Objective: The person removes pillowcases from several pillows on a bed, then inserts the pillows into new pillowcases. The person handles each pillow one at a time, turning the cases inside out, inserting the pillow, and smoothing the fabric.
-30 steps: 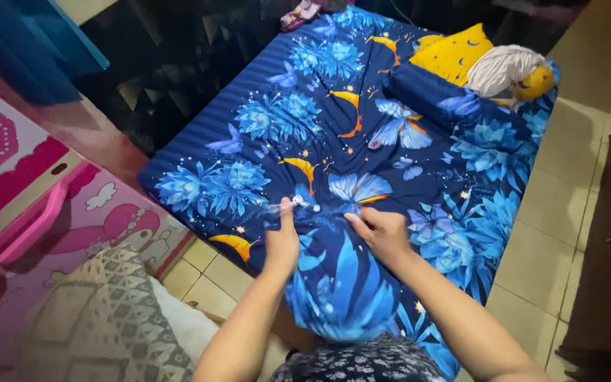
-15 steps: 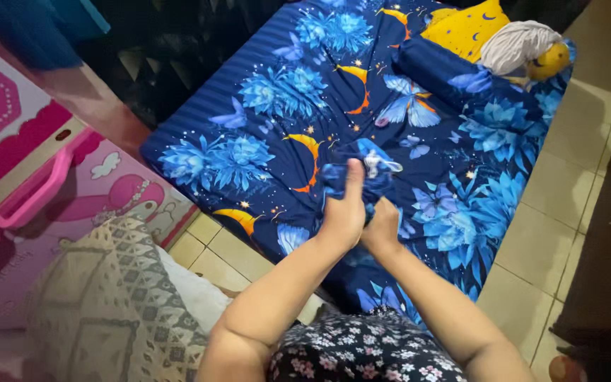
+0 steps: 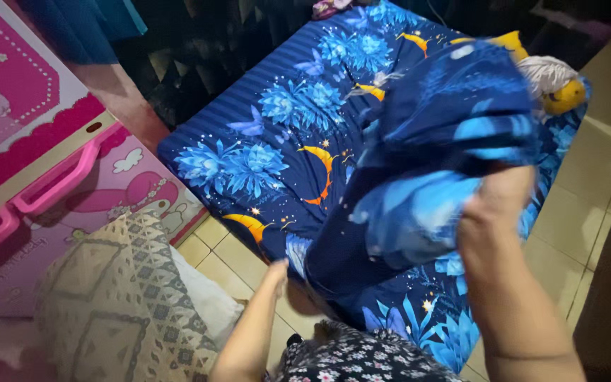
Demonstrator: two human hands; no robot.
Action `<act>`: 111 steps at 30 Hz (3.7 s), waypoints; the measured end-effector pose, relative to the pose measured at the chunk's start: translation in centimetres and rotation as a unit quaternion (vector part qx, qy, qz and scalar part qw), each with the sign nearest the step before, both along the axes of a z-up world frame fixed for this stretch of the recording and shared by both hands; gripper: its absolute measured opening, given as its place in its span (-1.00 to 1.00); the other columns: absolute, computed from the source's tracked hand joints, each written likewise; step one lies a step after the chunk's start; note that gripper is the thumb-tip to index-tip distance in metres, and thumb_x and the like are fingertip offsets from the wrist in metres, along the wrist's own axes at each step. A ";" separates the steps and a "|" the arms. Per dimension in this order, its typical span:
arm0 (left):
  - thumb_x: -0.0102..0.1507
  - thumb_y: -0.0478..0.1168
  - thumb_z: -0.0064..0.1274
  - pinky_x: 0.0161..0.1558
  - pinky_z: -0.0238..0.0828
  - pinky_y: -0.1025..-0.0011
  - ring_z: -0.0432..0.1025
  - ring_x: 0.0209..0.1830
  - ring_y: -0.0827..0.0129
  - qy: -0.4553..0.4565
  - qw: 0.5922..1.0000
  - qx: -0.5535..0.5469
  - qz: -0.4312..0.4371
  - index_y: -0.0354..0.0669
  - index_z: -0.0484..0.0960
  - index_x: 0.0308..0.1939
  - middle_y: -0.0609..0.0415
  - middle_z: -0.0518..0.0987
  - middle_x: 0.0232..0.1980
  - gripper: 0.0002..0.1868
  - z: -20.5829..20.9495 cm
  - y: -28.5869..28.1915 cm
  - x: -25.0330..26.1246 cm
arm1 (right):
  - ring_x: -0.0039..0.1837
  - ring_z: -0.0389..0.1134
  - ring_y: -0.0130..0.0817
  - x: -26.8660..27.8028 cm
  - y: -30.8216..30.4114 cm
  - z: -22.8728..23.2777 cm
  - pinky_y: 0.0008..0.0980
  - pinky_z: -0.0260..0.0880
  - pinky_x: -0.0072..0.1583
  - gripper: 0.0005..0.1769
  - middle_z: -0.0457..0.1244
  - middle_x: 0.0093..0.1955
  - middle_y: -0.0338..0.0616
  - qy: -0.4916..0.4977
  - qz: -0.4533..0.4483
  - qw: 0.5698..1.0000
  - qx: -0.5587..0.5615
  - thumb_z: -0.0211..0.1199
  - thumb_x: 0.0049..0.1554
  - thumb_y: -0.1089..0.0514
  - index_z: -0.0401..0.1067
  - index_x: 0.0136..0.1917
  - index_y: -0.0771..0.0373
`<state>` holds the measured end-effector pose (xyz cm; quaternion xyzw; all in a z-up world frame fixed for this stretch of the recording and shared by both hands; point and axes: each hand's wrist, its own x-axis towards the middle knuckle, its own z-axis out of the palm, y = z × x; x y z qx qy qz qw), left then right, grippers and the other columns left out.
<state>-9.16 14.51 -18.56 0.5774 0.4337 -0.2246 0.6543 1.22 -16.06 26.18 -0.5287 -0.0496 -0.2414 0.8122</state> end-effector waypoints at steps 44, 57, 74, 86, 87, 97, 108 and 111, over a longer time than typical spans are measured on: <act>0.31 -0.04 0.03 0.18 0.48 0.02 0.52 0.18 0.05 -0.424 0.841 -0.231 0.243 -0.20 0.45 0.31 -0.11 0.59 0.22 -0.47 39.7 -7.3 6.3 | 0.27 0.29 0.07 -6.2 -10.9 -44.8 0.15 0.45 -0.02 -0.22 0.19 0.45 -0.16 0.645 0.103 0.742 -0.152 0.21 0.12 -0.37 0.30 0.50 -0.03; 0.34 -0.03 0.06 0.30 0.42 -0.02 0.48 0.28 0.02 -0.506 0.803 -0.233 0.212 -0.26 0.42 0.35 -0.14 0.54 0.31 -0.43 47.9 -3.8 0.1 | 0.19 0.31 0.18 -2.7 -2.5 -44.3 0.20 0.39 -0.07 -0.14 0.22 0.33 0.09 0.719 0.097 0.674 -0.139 0.34 0.09 -0.30 0.26 0.42 0.29; 0.32 -0.04 0.01 0.14 0.45 -0.18 0.50 0.18 0.01 -0.379 0.833 -0.040 0.400 0.02 0.48 0.17 -0.01 0.57 0.18 -0.64 23.9 15.7 -3.4 | -0.23 0.32 0.14 5.6 -22.2 -34.7 0.05 0.22 -0.19 -0.58 0.31 -0.25 0.12 0.138 -0.330 0.777 -0.518 0.41 0.33 0.02 0.38 -0.24 0.28; 0.25 -0.11 0.02 0.24 0.29 -0.24 0.42 0.27 -0.01 -0.195 0.857 -0.102 0.466 0.08 0.49 0.28 0.03 0.52 0.31 -0.52 5.3 15.6 -3.8 | -0.21 0.31 -0.11 6.6 -32.6 -23.1 -0.15 0.28 -0.06 -0.67 0.29 -0.27 0.00 0.058 -0.394 0.734 -0.550 0.38 0.22 0.18 0.30 -0.24 0.34; 0.25 -0.12 0.04 0.26 0.29 -0.23 0.42 0.30 0.02 -0.189 0.852 -0.098 0.478 0.07 0.49 0.28 0.04 0.51 0.32 -0.52 5.7 15.2 -3.2 | -0.21 0.32 -0.13 6.8 -33.2 -23.0 -0.16 0.29 -0.05 -0.68 0.29 -0.26 0.00 0.054 -0.392 0.738 -0.547 0.38 0.22 0.20 0.30 -0.23 0.35; 0.20 -0.14 -0.02 0.30 0.34 -0.13 0.42 0.29 -0.09 -0.415 0.819 -0.193 0.346 -0.16 0.43 0.30 -0.14 0.53 0.27 -0.43 26.3 8.7 0.9 | -0.15 0.40 0.08 5.2 -32.3 -29.5 -0.03 0.38 -0.09 -0.56 0.38 -0.23 0.11 0.204 -0.252 0.714 -0.620 0.41 0.22 -0.16 0.59 -0.20 0.28; 0.10 -0.35 0.20 0.32 0.38 0.22 0.51 0.20 0.15 -0.575 0.792 -0.191 -0.066 -0.55 0.50 0.29 -0.14 0.61 0.20 -0.34 35.3 -6.9 2.7 | 0.51 0.11 0.04 2.9 -9.0 -32.9 -0.11 0.10 0.45 0.40 0.11 0.49 0.19 0.024 0.162 0.830 -0.533 0.67 -0.41 -0.20 0.09 0.56 0.26; -0.03 -0.37 0.23 0.25 0.39 0.30 0.53 0.11 0.22 -0.517 0.821 -0.218 -0.102 -0.49 0.51 0.22 -0.05 0.64 0.10 -0.30 35.0 -7.6 3.0 | 0.58 -0.02 0.04 3.2 -3.8 -27.1 -0.10 -0.03 0.50 0.54 0.01 0.55 0.21 -0.079 0.244 0.814 -0.521 0.74 -0.51 -0.08 -0.04 0.56 0.36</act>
